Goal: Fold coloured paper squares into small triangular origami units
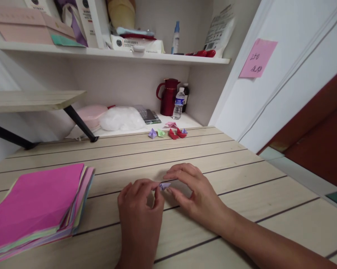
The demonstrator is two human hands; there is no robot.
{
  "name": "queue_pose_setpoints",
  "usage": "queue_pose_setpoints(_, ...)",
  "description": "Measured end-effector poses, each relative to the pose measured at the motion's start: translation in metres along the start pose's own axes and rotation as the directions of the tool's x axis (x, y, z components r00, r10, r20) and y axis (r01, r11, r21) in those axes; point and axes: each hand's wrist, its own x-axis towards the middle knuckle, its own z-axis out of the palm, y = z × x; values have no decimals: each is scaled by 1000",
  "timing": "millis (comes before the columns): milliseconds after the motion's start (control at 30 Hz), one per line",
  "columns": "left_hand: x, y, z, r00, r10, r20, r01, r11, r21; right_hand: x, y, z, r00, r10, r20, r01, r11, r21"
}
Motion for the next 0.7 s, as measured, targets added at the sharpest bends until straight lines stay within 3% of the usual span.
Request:
queue_pose_setpoints(100,-4,-1,2,988,146,-55,-141,986,92,0,0,1,1000,-6,3,6,1000,-1)
queue_pose_setpoints(233,-8,1,4,959,280,-43,-267,946,184,0,0,2,1000,-8,-17,8,1000,-1)
queue_pose_setpoints(700,-10,7,4,965,262,27,-262,944,202,-1,0,6,1000,-18,-11,18,999,-28)
